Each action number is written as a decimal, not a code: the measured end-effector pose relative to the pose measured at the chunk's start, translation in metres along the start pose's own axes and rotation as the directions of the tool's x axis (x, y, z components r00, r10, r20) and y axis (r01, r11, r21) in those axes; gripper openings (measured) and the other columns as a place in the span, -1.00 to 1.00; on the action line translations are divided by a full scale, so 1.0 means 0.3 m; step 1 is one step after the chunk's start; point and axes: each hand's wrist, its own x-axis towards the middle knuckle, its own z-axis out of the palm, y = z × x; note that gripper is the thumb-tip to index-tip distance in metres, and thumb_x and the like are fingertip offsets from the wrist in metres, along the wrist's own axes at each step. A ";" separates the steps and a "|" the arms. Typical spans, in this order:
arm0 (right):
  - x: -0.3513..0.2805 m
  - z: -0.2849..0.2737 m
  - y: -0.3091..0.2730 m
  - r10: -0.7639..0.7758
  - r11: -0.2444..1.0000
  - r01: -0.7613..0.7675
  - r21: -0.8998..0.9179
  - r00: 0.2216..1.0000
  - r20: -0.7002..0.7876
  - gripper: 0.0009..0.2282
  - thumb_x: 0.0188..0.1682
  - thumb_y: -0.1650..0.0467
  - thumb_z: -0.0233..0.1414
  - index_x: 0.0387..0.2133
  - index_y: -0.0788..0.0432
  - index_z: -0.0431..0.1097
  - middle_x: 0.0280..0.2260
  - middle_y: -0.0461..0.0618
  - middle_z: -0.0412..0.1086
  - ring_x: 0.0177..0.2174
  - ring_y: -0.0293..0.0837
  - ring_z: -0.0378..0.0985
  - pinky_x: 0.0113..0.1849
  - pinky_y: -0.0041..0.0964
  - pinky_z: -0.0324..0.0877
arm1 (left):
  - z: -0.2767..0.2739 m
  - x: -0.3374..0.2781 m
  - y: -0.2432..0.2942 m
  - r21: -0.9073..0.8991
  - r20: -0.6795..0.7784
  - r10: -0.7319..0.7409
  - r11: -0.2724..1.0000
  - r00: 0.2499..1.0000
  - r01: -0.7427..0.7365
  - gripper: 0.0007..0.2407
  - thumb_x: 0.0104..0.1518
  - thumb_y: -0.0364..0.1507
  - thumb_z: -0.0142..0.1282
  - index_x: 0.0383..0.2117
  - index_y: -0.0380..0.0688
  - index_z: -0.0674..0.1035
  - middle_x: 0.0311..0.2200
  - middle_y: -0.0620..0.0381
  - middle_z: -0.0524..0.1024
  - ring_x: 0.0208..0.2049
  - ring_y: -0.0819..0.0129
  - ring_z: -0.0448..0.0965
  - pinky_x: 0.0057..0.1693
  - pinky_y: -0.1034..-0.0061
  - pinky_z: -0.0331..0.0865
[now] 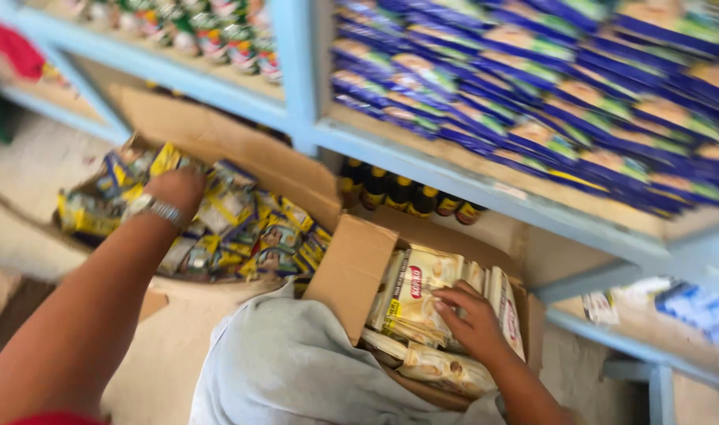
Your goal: Stocking shelves with powdered milk sachet packets from a cardboard box.
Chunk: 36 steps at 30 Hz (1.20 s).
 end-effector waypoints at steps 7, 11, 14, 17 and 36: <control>-0.049 0.155 0.100 0.291 0.499 -0.450 0.740 0.892 0.346 -0.78 0.05 0.41 0.05 -0.08 0.25 0.44 -0.34 -0.05 0.55 -0.26 -0.17 0.61 -0.16 -0.31 0.53 | -0.618 -0.219 0.292 0.012 -0.113 0.113 0.994 0.987 -0.113 -0.77 0.18 -0.48 -0.01 -0.06 0.04 0.56 -0.21 0.01 0.61 -0.22 0.03 0.67 -0.18 0.15 0.55; -0.091 0.207 0.077 0.257 0.370 -0.507 0.779 0.861 0.438 -0.71 0.09 0.30 0.04 -0.02 0.23 0.42 -0.32 0.00 0.54 -0.25 -0.10 0.60 -0.15 -0.16 0.53 | -0.884 -0.319 0.497 -0.024 -0.239 0.257 0.963 0.937 -0.270 -0.72 0.10 -0.49 0.01 -0.05 0.07 0.56 -0.24 0.03 0.62 -0.32 0.01 0.66 -0.22 0.15 0.51; -0.092 0.178 0.010 0.088 0.035 -0.600 0.799 0.799 0.595 -0.52 0.15 0.07 -0.07 0.05 0.24 0.38 -0.33 0.02 0.48 -0.17 0.02 0.63 -0.15 -0.05 0.49 | -1.026 -0.395 0.695 -0.072 -0.469 0.423 0.857 0.775 -0.511 -0.70 0.01 -0.52 0.02 -0.09 -0.01 0.56 -0.34 0.04 0.59 -0.34 0.05 0.62 -0.18 0.14 0.44; -0.072 0.071 -0.100 -0.117 -0.193 -0.682 0.705 0.729 0.674 -0.33 0.01 -0.11 -0.18 0.11 0.18 0.36 -0.30 0.05 0.52 -0.11 0.11 0.61 -0.15 0.07 0.49 | -1.060 -0.466 0.910 -0.083 -0.554 0.549 0.711 0.626 -0.698 -0.64 -0.07 -0.56 0.04 -0.08 0.03 0.58 -0.43 0.07 0.55 -0.38 0.04 0.55 -0.18 0.17 0.39; -0.037 -0.037 -0.020 0.144 0.076 -0.263 0.962 0.958 0.250 -0.61 -0.07 0.56 0.07 0.09 0.26 0.35 -0.02 0.04 0.49 -0.03 -0.09 0.55 0.06 -0.07 0.42 | -0.566 -0.304 1.139 -0.968 -0.246 0.400 -0.046 0.883 -0.248 -0.62 0.16 -0.56 0.21 0.12 -0.18 0.43 -0.18 0.12 0.53 -0.17 0.44 0.57 -0.05 0.54 0.51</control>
